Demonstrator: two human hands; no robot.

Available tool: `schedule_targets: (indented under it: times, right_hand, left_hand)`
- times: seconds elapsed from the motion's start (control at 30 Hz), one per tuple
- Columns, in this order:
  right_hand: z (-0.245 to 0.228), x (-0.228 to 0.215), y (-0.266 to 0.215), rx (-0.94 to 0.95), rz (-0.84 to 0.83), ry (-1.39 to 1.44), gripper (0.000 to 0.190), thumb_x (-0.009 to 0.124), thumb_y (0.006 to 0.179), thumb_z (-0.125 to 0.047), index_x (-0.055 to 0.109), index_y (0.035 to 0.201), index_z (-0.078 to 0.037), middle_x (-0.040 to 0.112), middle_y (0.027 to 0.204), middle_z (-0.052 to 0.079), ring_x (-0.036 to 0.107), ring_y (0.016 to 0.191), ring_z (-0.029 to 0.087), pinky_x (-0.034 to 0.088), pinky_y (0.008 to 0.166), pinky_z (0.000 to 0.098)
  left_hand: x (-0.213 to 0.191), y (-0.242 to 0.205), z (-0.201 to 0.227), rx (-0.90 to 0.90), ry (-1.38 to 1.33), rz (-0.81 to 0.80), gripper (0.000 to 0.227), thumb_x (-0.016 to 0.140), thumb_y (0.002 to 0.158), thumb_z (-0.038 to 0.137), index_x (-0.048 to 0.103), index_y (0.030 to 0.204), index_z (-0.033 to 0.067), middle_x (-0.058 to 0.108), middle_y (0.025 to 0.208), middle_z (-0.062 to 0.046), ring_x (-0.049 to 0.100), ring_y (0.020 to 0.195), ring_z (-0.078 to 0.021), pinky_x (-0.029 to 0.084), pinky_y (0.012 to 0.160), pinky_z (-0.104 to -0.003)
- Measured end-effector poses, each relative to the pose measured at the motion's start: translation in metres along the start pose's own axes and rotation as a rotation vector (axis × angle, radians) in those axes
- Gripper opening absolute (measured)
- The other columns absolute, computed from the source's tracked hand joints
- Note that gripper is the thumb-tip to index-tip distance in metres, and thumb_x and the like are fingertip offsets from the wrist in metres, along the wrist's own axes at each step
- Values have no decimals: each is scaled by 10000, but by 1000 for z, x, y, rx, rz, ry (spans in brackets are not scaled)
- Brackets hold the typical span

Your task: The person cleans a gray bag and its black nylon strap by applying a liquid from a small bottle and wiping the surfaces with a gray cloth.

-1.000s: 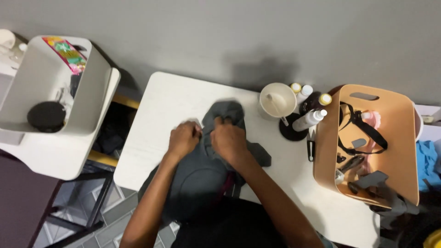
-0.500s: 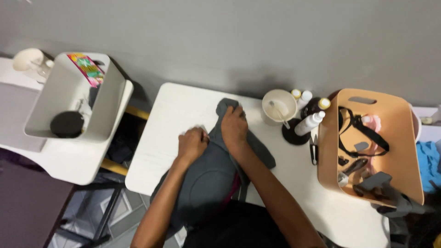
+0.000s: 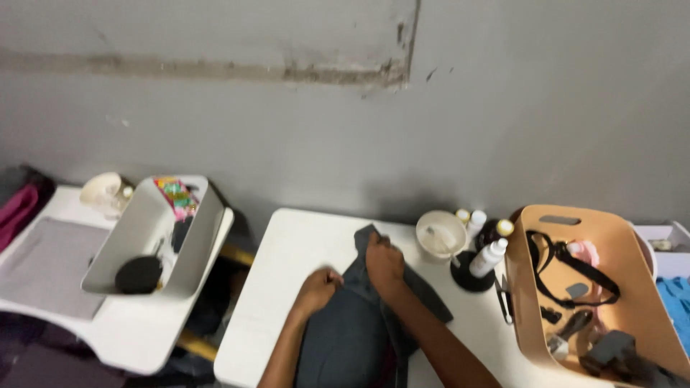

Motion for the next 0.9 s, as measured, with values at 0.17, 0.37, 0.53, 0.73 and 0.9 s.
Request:
schedule_targets:
  times: [0.17,0.37,0.53,0.73,0.9]
  right_hand:
    - [-21,-63,-9,-154,-796,573,277,562,920,-314,576,1105,-108,722,892,139,702,828,400,535,689,551]
    - [-5,0,0,-56,-211,149,163,593,908,-169,686,1004,-77,676,673,113,732,597,258,580,535,382]
    - [0,-33,10,-73,-506,429,289,568,961,-190,623,1189,-22,707,775,204,747,703,360,603,627,490]
    - [-13,9,-14,-113,-729,408,404,576,934,-275,586,1295,-95,753,857,182,777,831,365,621,708,530]
    - [17,-21,37,7,-496,353,349,603,918,-168,608,1238,-29,734,781,185,766,712,365,624,615,503]
  left_hand:
    - [15,41,-47,-80,-163,44,317,482,723,95,744,880,177,751,822,-5,651,753,-132,478,658,-312]
    - [8,23,-18,2,-179,-10,312,505,831,62,734,1020,-34,693,1023,-326,636,1090,-491,488,919,-528]
    - [-1,16,-15,-126,-238,-20,258,643,873,215,758,1048,64,734,973,-189,679,963,-336,516,813,-437]
    - [10,29,-34,-151,-213,-34,258,695,886,298,765,1017,87,735,904,-166,686,903,-311,527,752,-402]
    - [-8,12,-11,-117,-310,-23,293,755,862,283,774,1043,54,749,956,-214,688,926,-314,546,775,-396]
Point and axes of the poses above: each hand's wrist, its own y-axis towards the middle knuckle, its own x-axis out of the palm, z = x × y, the point moved 4 cm from there along y, towards the middle knuckle
